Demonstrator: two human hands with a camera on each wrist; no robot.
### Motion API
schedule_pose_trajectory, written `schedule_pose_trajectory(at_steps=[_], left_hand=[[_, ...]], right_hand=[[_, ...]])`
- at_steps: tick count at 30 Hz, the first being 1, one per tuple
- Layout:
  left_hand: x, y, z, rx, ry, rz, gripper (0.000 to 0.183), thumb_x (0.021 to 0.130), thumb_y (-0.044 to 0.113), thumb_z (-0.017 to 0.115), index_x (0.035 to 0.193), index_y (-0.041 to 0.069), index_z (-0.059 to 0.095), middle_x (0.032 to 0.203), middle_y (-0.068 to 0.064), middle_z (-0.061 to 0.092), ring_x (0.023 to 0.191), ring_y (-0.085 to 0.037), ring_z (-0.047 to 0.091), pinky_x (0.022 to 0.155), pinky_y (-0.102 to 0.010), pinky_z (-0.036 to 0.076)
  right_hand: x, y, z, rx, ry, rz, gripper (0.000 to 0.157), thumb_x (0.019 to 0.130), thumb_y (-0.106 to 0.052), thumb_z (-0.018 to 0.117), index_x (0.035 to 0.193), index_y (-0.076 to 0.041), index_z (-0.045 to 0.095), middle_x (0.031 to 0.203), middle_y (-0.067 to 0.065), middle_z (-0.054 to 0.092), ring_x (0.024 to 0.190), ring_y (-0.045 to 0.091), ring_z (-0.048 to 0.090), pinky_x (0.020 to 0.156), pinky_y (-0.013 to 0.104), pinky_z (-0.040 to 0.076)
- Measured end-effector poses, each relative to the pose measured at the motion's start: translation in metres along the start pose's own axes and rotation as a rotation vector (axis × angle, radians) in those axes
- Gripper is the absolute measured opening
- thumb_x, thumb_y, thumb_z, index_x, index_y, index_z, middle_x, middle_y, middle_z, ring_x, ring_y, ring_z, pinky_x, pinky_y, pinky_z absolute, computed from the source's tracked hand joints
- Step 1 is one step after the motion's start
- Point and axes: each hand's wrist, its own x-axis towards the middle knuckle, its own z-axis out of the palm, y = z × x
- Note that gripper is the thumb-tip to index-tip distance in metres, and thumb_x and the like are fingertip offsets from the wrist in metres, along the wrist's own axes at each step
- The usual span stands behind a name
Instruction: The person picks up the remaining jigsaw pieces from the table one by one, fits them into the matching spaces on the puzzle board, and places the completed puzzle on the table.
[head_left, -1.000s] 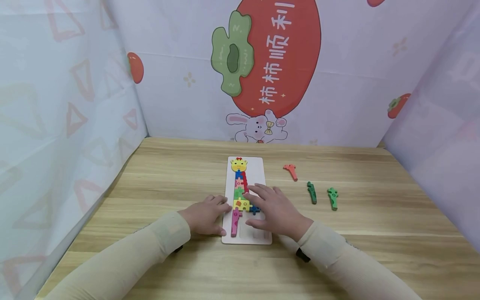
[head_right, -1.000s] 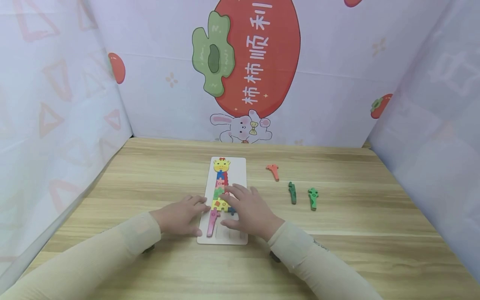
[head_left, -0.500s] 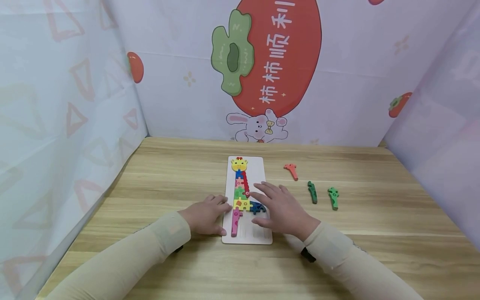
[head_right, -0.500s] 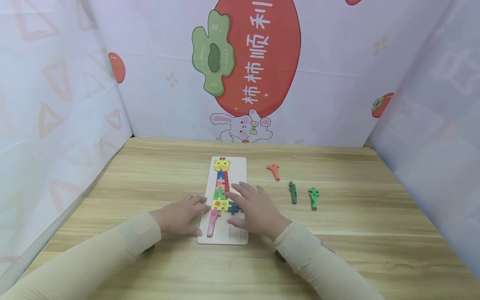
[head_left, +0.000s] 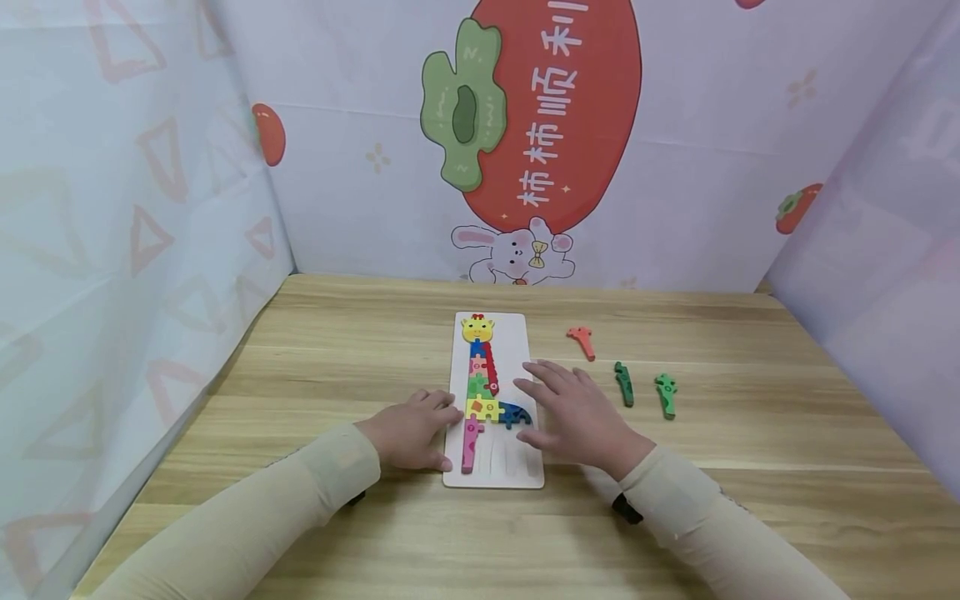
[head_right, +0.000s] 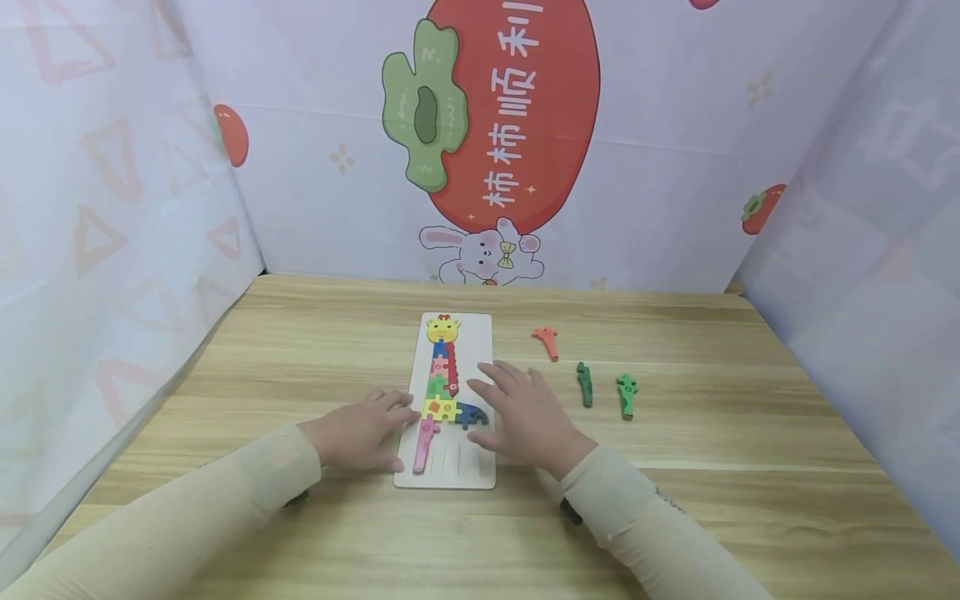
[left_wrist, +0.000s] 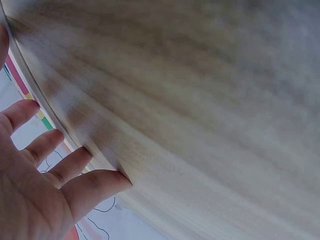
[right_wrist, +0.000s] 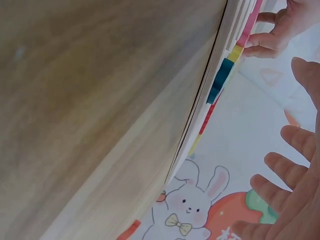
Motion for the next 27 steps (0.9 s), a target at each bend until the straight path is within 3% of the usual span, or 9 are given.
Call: schedule_pose_trajectory(at_steps=[27], left_hand=[[-0.001, 0.001, -0.001, -0.011, 0.02, 0.019, 0.07, 0.073, 0.054, 0.063, 0.132, 0.024, 0.045, 0.14, -0.004, 0.033, 0.124, -0.026, 0.032, 0.093, -0.04, 0.041]], right_hand=[[-0.007, 0.023, 0.001, -0.015, 0.028, 0.044, 0.069, 0.074, -0.057, 0.062, 0.13, -0.021, 0.047, 0.14, 0.004, 0.036, 0.129, 0.026, 0.03, 0.097, 0.056, 0.029]])
